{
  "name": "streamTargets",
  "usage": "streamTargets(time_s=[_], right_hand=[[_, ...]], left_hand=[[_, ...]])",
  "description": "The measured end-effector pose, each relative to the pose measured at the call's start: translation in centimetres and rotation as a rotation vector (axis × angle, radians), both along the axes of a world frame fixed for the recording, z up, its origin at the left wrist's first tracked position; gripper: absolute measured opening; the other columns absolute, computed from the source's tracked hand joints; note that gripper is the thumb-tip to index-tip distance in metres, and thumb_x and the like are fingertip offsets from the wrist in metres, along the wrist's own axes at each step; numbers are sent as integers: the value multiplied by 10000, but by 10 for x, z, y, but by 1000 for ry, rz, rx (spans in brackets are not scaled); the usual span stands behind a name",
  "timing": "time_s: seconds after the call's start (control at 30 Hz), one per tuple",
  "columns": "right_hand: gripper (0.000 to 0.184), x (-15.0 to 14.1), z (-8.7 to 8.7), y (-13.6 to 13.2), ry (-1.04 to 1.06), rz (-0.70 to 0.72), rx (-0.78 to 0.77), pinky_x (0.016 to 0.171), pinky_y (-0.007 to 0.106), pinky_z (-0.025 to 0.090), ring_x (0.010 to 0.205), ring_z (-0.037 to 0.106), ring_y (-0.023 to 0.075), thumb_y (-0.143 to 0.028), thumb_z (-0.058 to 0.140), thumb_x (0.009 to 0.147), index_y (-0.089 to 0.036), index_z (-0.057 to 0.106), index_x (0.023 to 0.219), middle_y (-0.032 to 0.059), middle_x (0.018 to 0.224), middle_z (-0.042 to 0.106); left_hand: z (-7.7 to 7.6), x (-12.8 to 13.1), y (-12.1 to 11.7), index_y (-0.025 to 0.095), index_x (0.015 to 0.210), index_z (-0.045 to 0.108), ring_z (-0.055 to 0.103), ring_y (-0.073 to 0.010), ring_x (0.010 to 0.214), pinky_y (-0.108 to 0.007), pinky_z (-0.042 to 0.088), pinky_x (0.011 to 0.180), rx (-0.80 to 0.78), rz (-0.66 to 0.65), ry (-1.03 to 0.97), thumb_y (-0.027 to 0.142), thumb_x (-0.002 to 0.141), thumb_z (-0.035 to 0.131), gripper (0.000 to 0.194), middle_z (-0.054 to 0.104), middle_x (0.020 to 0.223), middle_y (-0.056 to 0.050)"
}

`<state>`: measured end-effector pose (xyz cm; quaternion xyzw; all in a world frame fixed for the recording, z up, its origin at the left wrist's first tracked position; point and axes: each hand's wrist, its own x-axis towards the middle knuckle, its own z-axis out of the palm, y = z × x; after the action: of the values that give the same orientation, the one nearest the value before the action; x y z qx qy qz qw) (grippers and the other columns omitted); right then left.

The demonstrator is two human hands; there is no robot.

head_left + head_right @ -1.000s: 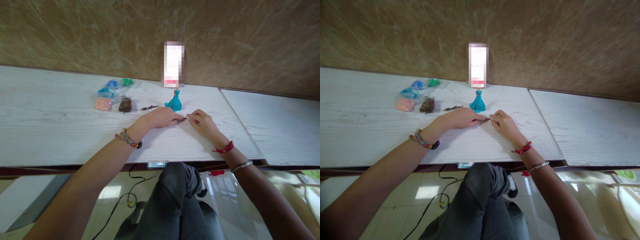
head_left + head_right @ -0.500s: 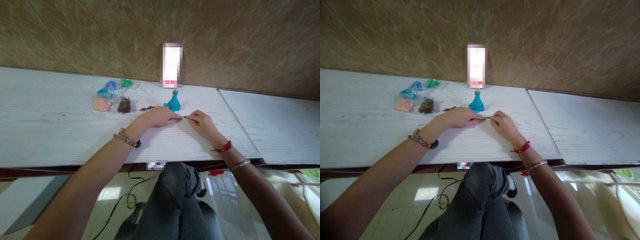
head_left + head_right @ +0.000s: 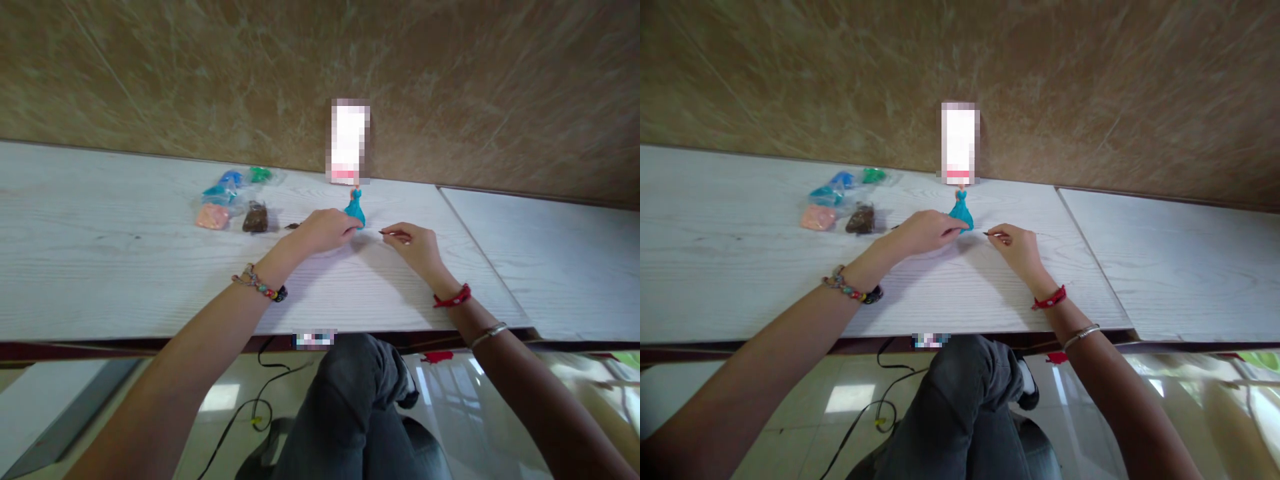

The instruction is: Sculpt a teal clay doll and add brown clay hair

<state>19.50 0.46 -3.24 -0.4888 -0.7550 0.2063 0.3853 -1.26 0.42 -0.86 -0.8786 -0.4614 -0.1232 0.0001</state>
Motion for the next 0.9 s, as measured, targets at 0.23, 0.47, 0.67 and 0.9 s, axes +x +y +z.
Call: streamTargets(time_s=[0.23, 0.47, 0.67, 0.9], right_hand=[[248, -32, 41, 28, 465, 139, -128, 540, 246, 485, 570, 622, 136, -333, 709, 547, -152, 574, 651, 16, 588, 628], [326, -58, 54, 56, 468, 182, -161, 431, 200, 393, 501, 585, 106, -361, 718, 515, -167, 492, 650, -14, 565, 584], [312, -54, 42, 62, 478, 172, -149, 412, 193, 367, 478, 555, 86, -364, 696, 542, -166, 489, 666, -22, 573, 560], [307, -59, 43, 63, 553, 168, -145, 419, 194, 375, 461, 511, 62, -341, 707, 517, -169, 494, 656, -36, 572, 539]], left_hand=[[12, -12, 8, 170, 900, 657, 433, -80, 492, -213, 328, 503, 143, 165, -716, 210, 791, 424, 260, 569, 578, 11], [3, -20, 16, 167, 873, 646, 384, -80, 483, -208, 311, 483, 69, 237, -971, 230, 781, 433, 240, 481, 535, 39], [-7, -10, 37, 162, 919, 633, 552, -125, 776, -246, 428, 722, 25, 211, -994, 218, 758, 468, 236, 630, 908, -50], [5, 0, 55, 149, 884, 642, 564, -159, 879, -285, 420, 808, -67, 232, -1025, 266, 778, 446, 251, 648, 941, -58]])
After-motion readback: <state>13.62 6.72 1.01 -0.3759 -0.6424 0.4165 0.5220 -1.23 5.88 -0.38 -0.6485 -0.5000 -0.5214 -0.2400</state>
